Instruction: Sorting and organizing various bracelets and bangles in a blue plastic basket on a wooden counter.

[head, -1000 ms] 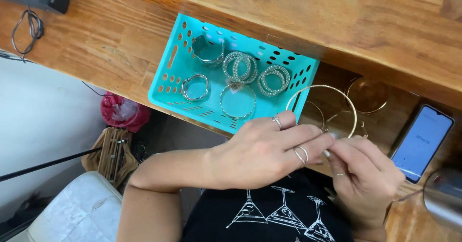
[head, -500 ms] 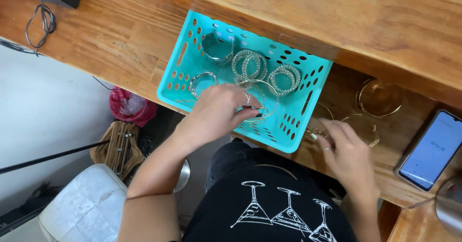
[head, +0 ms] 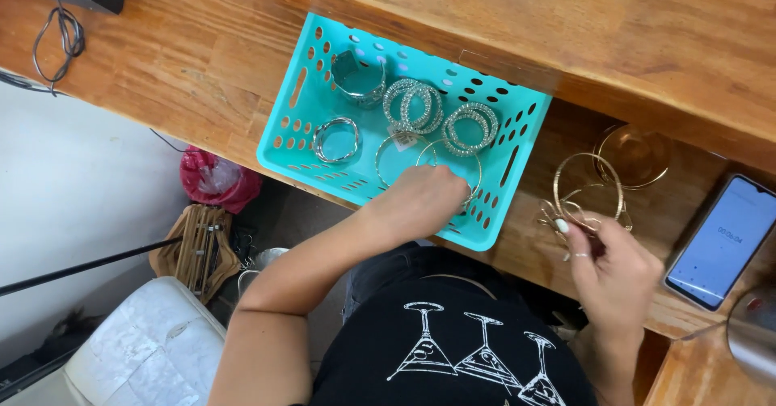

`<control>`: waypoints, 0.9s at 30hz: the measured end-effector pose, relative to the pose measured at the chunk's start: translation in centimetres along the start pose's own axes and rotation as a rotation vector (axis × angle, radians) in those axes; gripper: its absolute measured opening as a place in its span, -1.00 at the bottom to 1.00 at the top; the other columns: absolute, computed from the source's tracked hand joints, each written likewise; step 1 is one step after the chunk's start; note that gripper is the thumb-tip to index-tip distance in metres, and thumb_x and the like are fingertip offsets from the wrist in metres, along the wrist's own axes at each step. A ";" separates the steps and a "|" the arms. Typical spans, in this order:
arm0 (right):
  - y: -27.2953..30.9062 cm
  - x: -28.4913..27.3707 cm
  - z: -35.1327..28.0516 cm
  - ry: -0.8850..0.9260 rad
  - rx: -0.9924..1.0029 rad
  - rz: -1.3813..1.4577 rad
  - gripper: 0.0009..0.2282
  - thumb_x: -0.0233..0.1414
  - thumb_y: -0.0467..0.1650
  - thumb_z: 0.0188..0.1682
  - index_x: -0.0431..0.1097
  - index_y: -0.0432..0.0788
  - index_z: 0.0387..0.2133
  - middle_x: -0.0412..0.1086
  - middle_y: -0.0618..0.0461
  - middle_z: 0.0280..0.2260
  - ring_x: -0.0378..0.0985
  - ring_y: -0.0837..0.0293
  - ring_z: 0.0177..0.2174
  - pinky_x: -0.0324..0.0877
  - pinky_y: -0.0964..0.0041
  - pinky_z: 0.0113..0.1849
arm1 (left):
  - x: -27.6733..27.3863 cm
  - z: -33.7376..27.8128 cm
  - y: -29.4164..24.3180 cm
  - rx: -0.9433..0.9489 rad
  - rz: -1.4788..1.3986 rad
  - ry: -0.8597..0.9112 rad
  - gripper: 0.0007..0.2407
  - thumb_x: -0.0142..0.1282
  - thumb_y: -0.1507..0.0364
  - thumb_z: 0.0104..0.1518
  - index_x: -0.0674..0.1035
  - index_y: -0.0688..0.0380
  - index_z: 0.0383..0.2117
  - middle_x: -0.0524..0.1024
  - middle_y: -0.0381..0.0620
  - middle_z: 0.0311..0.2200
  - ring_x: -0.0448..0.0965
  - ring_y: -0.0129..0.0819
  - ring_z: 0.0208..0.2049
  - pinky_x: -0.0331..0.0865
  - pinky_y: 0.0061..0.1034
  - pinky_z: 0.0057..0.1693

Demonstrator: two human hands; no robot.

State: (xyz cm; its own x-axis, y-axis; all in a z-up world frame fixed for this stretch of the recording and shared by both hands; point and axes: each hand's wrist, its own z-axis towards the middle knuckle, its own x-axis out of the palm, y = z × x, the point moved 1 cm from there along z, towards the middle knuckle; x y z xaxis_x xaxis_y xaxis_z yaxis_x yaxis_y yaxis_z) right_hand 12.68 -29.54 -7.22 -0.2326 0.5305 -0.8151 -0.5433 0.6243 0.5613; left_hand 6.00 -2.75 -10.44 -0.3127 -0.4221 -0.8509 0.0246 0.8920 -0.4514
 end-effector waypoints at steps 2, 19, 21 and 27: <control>1.4 -1.8 -0.9 -0.207 -0.044 0.081 -0.84 0.21 -0.48 0.17 0.56 -0.41 -0.11 0.56 -0.12 -0.28 0.46 0.19 -0.47 0.32 0.37 -0.37 | -0.4 0.0 -0.4 -0.041 0.047 -0.002 -0.64 0.16 0.41 0.21 0.34 0.15 -0.74 0.31 -0.11 -0.69 0.33 -0.02 -0.65 0.17 -0.18 -0.56; 8.6 -6.9 2.4 0.041 -0.703 0.009 -0.86 0.01 -0.43 0.08 0.29 -0.33 -0.27 0.44 -0.17 -0.35 0.44 -0.07 -0.46 0.38 0.06 -0.34 | -7.3 -7.4 -10.2 0.388 -0.125 -0.557 -0.83 0.08 0.36 0.35 0.50 0.21 -0.28 0.41 -0.07 -0.49 0.44 -0.01 -0.48 0.29 -0.15 -0.36; 9.0 -7.6 2.8 0.047 -0.711 0.028 -0.84 0.07 -0.41 0.05 0.30 -0.32 -0.29 0.44 -0.16 -0.37 0.47 -0.05 -0.44 0.40 0.07 -0.34 | -7.1 -7.6 -9.5 0.386 -0.141 -0.483 -0.84 0.04 0.39 0.37 0.47 0.17 -0.36 0.34 -0.08 -0.53 0.43 -0.01 -0.54 0.23 -0.12 -0.45; 2.4 -9.1 1.5 -0.092 -0.576 0.007 -0.90 0.25 -0.52 -0.03 0.54 -0.39 -0.36 0.55 -0.29 -0.23 0.60 -0.08 -0.30 0.51 0.09 -0.17 | -10.0 -10.7 -5.0 0.182 -0.250 -0.562 -0.86 -0.03 0.41 0.37 0.60 0.08 -0.26 0.58 -0.17 -0.33 0.60 -0.15 -0.39 0.38 -0.33 -0.36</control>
State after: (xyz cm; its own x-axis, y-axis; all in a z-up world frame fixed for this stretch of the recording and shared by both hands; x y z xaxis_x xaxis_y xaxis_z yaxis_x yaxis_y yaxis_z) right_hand 14.65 -32.01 1.78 -0.1812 0.5971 -0.7814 -0.8990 0.2215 0.3777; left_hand -1.12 -1.21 3.21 0.2145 -0.6786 -0.7025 0.1913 0.7345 -0.6511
